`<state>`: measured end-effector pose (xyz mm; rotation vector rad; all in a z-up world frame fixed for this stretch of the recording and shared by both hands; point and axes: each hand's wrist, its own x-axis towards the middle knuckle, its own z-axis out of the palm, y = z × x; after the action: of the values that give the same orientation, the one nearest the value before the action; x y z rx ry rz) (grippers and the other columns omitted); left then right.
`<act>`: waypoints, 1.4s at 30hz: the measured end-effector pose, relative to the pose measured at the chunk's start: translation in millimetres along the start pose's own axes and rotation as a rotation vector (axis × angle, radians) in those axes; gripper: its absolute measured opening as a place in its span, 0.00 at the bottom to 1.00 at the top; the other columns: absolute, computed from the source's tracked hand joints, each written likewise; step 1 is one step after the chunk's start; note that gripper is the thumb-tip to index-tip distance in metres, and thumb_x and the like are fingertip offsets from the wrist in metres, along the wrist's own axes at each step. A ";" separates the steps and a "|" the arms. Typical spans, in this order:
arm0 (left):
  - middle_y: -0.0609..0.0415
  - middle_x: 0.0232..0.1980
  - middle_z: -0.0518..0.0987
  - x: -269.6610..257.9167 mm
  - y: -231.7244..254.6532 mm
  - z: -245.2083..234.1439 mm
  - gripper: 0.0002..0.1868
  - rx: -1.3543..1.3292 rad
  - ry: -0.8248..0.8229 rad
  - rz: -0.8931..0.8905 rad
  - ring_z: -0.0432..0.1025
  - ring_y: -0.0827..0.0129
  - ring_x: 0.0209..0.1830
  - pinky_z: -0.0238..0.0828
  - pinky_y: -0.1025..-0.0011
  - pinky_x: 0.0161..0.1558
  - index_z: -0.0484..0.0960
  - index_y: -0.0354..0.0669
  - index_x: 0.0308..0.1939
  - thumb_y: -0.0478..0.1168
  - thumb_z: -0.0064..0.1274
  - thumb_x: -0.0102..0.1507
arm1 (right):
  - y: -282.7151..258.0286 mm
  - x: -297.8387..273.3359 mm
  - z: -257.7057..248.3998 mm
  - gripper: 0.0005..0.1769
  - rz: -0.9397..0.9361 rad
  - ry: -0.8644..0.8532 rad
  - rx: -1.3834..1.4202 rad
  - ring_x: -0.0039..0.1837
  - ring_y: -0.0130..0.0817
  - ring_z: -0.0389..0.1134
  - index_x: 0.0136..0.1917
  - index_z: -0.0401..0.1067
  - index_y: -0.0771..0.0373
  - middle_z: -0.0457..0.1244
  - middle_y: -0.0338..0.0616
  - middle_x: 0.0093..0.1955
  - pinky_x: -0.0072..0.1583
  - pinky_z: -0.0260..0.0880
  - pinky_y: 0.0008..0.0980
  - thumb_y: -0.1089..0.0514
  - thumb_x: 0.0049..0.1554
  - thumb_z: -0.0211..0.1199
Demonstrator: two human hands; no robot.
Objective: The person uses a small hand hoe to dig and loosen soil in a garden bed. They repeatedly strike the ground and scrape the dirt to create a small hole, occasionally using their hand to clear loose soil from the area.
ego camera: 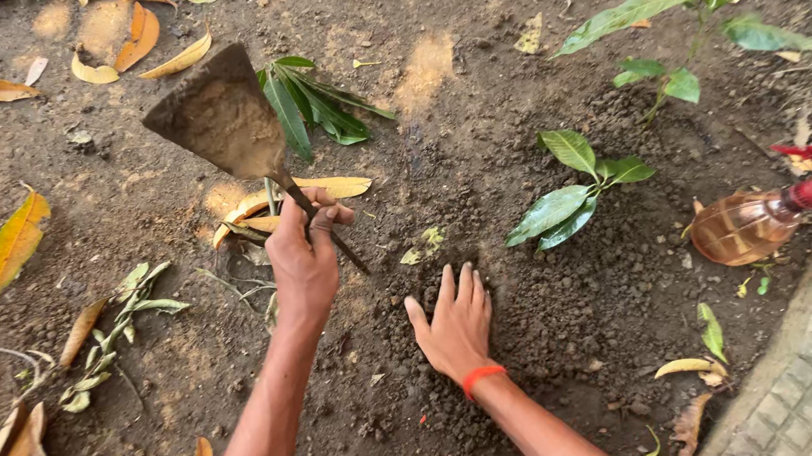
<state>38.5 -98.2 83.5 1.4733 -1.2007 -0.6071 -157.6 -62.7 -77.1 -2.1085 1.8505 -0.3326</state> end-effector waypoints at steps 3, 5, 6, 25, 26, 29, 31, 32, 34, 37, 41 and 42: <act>0.48 0.40 0.85 -4.2 -0.2 0.9 0.06 -0.010 0.017 0.011 0.83 0.67 0.45 0.82 0.69 0.50 0.75 0.37 0.48 0.28 0.42 0.71 | -12.1 3.7 -2.9 0.48 -0.003 0.020 0.003 0.76 0.66 0.45 0.75 0.52 0.78 0.44 0.75 0.76 0.73 0.43 0.59 0.35 0.61 0.55; 0.48 0.39 0.86 -7.9 -0.5 0.6 0.04 -0.017 0.029 0.021 0.83 0.67 0.45 0.81 0.68 0.48 0.74 0.36 0.48 0.29 0.45 0.71 | -7.0 -2.4 -12.5 0.40 -0.063 -0.022 0.076 0.75 0.61 0.50 0.74 0.58 0.70 0.50 0.67 0.74 0.74 0.46 0.59 0.38 0.62 0.54; 0.48 0.39 0.86 -8.7 -0.8 -0.6 0.04 0.000 0.028 0.028 0.83 0.67 0.45 0.81 0.68 0.48 0.74 0.36 0.48 0.29 0.45 0.71 | -4.1 -4.8 -16.7 0.36 -0.094 -0.043 0.109 0.74 0.58 0.53 0.73 0.60 0.66 0.53 0.63 0.72 0.74 0.47 0.58 0.40 0.62 0.54; 0.50 0.38 0.85 -23.7 -1.7 4.7 0.03 0.019 0.044 0.088 0.81 0.70 0.42 0.79 0.71 0.48 0.74 0.37 0.48 0.29 0.44 0.72 | 32.7 -25.4 -64.8 0.14 -0.494 -0.038 0.163 0.53 0.43 0.63 0.48 0.72 0.60 0.63 0.44 0.47 0.54 0.64 0.46 0.49 0.57 0.67; 0.50 0.39 0.84 -24.5 -2.8 4.0 0.04 0.006 0.041 0.087 0.81 0.71 0.43 0.80 0.71 0.49 0.74 0.37 0.49 0.30 0.44 0.72 | 35.7 -29.9 -66.3 0.14 -0.493 -0.033 0.188 0.55 0.43 0.64 0.49 0.72 0.61 0.64 0.45 0.49 0.56 0.64 0.46 0.49 0.57 0.67; 0.50 0.38 0.85 -28.5 -3.0 -1.1 0.04 0.056 0.056 0.051 0.81 0.69 0.42 0.79 0.69 0.48 0.74 0.36 0.49 0.30 0.44 0.72 | 39.5 -49.7 -69.4 0.20 -0.463 0.041 0.237 0.61 0.49 0.64 0.55 0.71 0.64 0.64 0.50 0.56 0.62 0.64 0.48 0.48 0.57 0.66; 0.49 0.38 0.85 -30.9 -1.9 -4.4 0.04 0.044 0.062 0.066 0.82 0.68 0.43 0.79 0.67 0.49 0.74 0.36 0.48 0.29 0.43 0.72 | 35.8 -63.3 -70.3 0.24 -0.404 0.040 0.250 0.65 0.50 0.62 0.60 0.70 0.64 0.62 0.53 0.61 0.66 0.62 0.51 0.44 0.59 0.62; 0.48 0.38 0.85 -32.8 -1.5 -5.5 0.04 0.039 0.065 0.073 0.82 0.67 0.43 0.79 0.67 0.49 0.74 0.36 0.48 0.29 0.43 0.73 | 31.8 -68.7 -70.8 0.26 -0.359 0.005 0.250 0.67 0.50 0.62 0.62 0.69 0.63 0.61 0.54 0.63 0.68 0.60 0.53 0.42 0.60 0.59; 0.49 0.39 0.85 -36.9 0.2 -5.4 0.04 0.041 0.057 0.069 0.82 0.67 0.44 0.80 0.67 0.49 0.73 0.37 0.49 0.29 0.43 0.72 | 26.1 -73.7 -78.0 0.31 -0.295 -0.126 0.293 0.71 0.48 0.60 0.66 0.65 0.61 0.59 0.54 0.67 0.71 0.58 0.54 0.37 0.60 0.54; 0.48 0.39 0.85 -40.0 2.0 -7.3 0.04 0.065 0.058 0.083 0.82 0.67 0.44 0.80 0.67 0.49 0.73 0.37 0.48 0.29 0.43 0.72 | 20.1 -79.9 -89.3 0.40 -0.269 -0.303 0.404 0.76 0.47 0.56 0.74 0.58 0.61 0.55 0.54 0.74 0.74 0.55 0.53 0.31 0.60 0.48; 0.49 0.39 0.85 -40.2 1.4 -2.1 0.04 0.060 0.062 0.086 0.82 0.67 0.43 0.80 0.67 0.47 0.74 0.37 0.48 0.29 0.43 0.71 | 33.0 -22.8 -81.1 0.45 -0.146 -0.318 0.332 0.83 0.52 0.43 0.79 0.48 0.63 0.43 0.58 0.83 0.78 0.42 0.53 0.30 0.63 0.43; 0.48 0.38 0.85 -38.9 1.2 -2.5 0.04 0.069 0.062 0.089 0.82 0.66 0.43 0.79 0.66 0.48 0.74 0.37 0.48 0.29 0.43 0.71 | 34.5 -8.1 -74.9 0.46 -0.077 -0.342 0.279 0.84 0.53 0.39 0.80 0.45 0.64 0.39 0.59 0.84 0.78 0.38 0.53 0.30 0.63 0.42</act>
<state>26.4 -61.8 76.4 1.4773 -1.2423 -0.4605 -218.4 -64.8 -21.0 -1.9101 1.4427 -0.2157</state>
